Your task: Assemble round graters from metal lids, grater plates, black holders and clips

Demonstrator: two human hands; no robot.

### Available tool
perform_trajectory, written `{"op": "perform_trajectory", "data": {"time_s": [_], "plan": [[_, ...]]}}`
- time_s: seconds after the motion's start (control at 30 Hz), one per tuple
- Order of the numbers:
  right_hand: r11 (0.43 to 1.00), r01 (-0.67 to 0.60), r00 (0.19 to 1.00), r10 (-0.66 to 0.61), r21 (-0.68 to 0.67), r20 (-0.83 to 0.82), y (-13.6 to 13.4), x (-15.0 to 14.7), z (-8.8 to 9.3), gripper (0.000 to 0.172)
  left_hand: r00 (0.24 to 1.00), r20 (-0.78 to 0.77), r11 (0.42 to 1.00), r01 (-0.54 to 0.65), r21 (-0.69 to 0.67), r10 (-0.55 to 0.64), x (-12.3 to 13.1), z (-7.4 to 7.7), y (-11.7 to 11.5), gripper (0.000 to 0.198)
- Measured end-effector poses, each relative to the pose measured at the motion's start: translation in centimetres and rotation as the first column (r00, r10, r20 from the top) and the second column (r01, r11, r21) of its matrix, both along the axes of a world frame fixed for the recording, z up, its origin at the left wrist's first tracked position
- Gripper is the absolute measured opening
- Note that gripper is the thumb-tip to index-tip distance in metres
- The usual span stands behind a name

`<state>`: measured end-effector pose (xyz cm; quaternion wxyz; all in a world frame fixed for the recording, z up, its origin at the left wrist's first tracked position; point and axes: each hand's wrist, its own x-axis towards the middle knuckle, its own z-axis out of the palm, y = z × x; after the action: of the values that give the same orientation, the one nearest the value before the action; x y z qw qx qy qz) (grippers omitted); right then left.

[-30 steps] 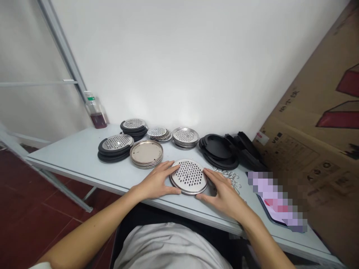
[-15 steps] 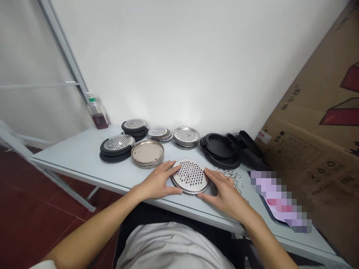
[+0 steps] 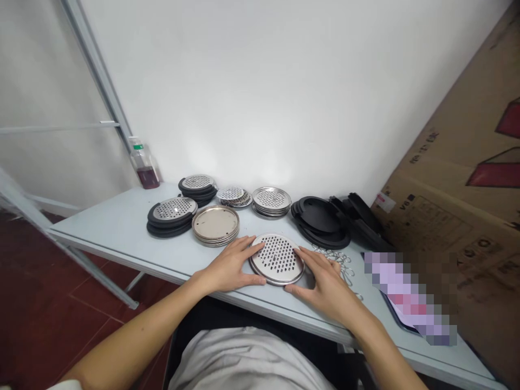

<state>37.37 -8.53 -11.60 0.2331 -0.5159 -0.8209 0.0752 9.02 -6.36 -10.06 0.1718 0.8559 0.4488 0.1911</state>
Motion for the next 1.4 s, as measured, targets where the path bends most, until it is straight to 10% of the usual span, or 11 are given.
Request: {"op": "perform_trajectory", "data": {"time_s": [0.93,1.17,1.4], "plan": [[0.999,0.020,0.981,-0.026,-0.031,-0.193,0.0,-0.4,0.5,0.076,0.999,-0.029,0.998,-0.036,-0.047,0.034,-0.1,0.0,-0.1,0.098],[0.969,-0.020,0.731,-0.154,-0.247,-0.664,0.9,-0.5,0.6,0.060,0.998,-0.037,0.998,-0.045,-0.050,0.043,0.0,0.1,-0.2,0.096],[0.904,-0.065,0.578,-0.312,-0.423,-0.754,0.9,-0.3,1.2,0.063,0.997,0.073,1.000,-0.017,-0.012,0.018,1.2,1.8,1.2,0.076]]}}
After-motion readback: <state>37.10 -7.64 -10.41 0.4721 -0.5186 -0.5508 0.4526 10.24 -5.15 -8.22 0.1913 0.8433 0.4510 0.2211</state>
